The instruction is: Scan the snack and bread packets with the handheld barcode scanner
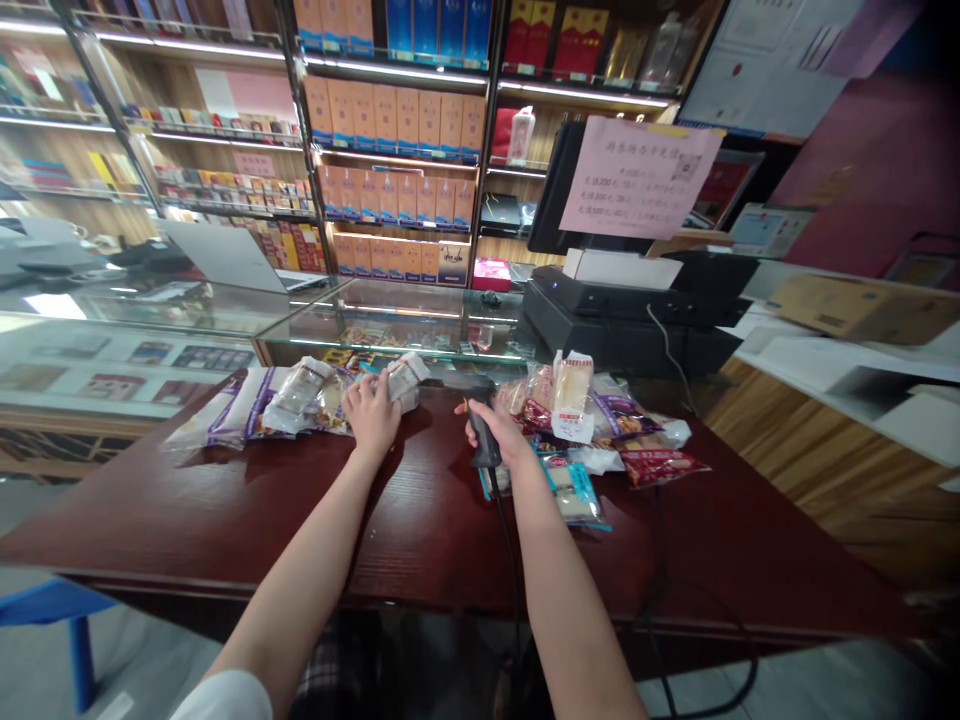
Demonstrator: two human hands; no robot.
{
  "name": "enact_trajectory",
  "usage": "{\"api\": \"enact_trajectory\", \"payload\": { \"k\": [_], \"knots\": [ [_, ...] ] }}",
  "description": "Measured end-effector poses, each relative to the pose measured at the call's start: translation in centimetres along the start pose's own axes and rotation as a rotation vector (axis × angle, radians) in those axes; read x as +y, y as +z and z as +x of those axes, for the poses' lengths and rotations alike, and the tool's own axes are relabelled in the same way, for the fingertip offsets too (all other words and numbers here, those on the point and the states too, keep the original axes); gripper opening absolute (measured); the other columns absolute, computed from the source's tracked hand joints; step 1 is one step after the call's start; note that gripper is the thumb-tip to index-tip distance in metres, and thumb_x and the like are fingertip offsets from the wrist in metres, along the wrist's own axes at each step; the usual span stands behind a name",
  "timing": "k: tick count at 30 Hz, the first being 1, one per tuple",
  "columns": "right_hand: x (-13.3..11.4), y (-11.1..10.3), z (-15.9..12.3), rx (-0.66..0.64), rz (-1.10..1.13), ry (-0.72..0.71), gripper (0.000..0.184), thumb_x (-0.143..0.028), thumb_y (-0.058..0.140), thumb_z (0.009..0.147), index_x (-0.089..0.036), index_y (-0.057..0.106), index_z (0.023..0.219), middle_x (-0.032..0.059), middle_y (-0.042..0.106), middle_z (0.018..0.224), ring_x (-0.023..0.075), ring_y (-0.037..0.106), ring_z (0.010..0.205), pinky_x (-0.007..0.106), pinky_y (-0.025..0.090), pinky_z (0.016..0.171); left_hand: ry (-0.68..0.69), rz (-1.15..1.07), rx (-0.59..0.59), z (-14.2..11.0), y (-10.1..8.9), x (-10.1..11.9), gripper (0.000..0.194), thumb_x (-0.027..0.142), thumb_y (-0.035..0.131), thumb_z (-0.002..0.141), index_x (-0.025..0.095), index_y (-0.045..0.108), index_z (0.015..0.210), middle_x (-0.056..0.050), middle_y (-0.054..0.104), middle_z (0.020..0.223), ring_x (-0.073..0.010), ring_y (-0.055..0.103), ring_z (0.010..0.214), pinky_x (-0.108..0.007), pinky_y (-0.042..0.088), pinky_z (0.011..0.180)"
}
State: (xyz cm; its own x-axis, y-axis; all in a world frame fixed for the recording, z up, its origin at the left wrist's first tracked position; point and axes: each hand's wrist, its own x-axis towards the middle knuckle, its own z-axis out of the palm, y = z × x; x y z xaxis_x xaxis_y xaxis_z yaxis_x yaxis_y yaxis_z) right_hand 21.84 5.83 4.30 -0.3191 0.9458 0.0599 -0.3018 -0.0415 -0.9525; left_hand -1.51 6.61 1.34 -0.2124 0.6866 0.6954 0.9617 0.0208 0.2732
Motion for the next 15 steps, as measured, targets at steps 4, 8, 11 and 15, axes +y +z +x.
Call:
{"api": "enact_trajectory", "payload": {
  "k": [4, 8, 11, 15],
  "knots": [
    [-0.2, -0.2, -0.1, -0.004, -0.001, 0.005, 0.041, -0.050, 0.072, 0.074, -0.021, 0.052, 0.094, -0.0075, 0.055, 0.050, 0.0107, 0.049, 0.038, 0.022, 0.035, 0.037, -0.200, 0.033, 0.092, 0.5, 0.5, -1.4, 0.067, 0.036, 0.054, 0.085, 0.005, 0.045, 0.143, -0.026, 0.047, 0.141, -0.0401, 0.035, 0.139, -0.063, 0.014, 0.117],
    [-0.2, -0.2, -0.1, -0.019, -0.002, 0.007, 0.041, -0.049, 0.071, 0.075, -0.021, 0.052, 0.097, -0.0070, 0.056, 0.050, 0.0109, 0.050, 0.039, 0.022, 0.035, 0.038, -0.179, 0.053, 0.028, 0.5, 0.8, -2.2, 0.072, 0.030, 0.052, 0.085, 0.001, 0.034, 0.149, -0.031, 0.036, 0.151, -0.0399, 0.025, 0.147, -0.065, 0.012, 0.117],
    [0.0, -0.2, 0.1, 0.000, 0.002, -0.002, 0.043, -0.051, 0.072, 0.072, -0.021, 0.051, 0.096, -0.0076, 0.055, 0.050, 0.0106, 0.048, 0.038, 0.022, 0.034, 0.037, -0.011, 0.064, -0.015, 0.5, 0.4, -1.5, 0.059, 0.029, 0.047, 0.091, 0.009, 0.042, 0.146, -0.024, 0.042, 0.151, -0.0354, 0.027, 0.148, -0.062, 0.007, 0.120],
    [-0.1, -0.2, 0.1, 0.000, 0.007, -0.012, 0.043, -0.050, 0.073, 0.073, -0.021, 0.050, 0.095, -0.0047, 0.062, 0.060, 0.0099, 0.050, 0.040, 0.022, 0.037, 0.037, 0.244, 0.025, -0.125, 0.2, 0.6, -0.4, 0.052, 0.038, 0.038, 0.098, 0.017, 0.050, 0.144, -0.016, 0.041, 0.155, -0.0283, 0.028, 0.149, -0.051, 0.009, 0.123]
  ]
}}
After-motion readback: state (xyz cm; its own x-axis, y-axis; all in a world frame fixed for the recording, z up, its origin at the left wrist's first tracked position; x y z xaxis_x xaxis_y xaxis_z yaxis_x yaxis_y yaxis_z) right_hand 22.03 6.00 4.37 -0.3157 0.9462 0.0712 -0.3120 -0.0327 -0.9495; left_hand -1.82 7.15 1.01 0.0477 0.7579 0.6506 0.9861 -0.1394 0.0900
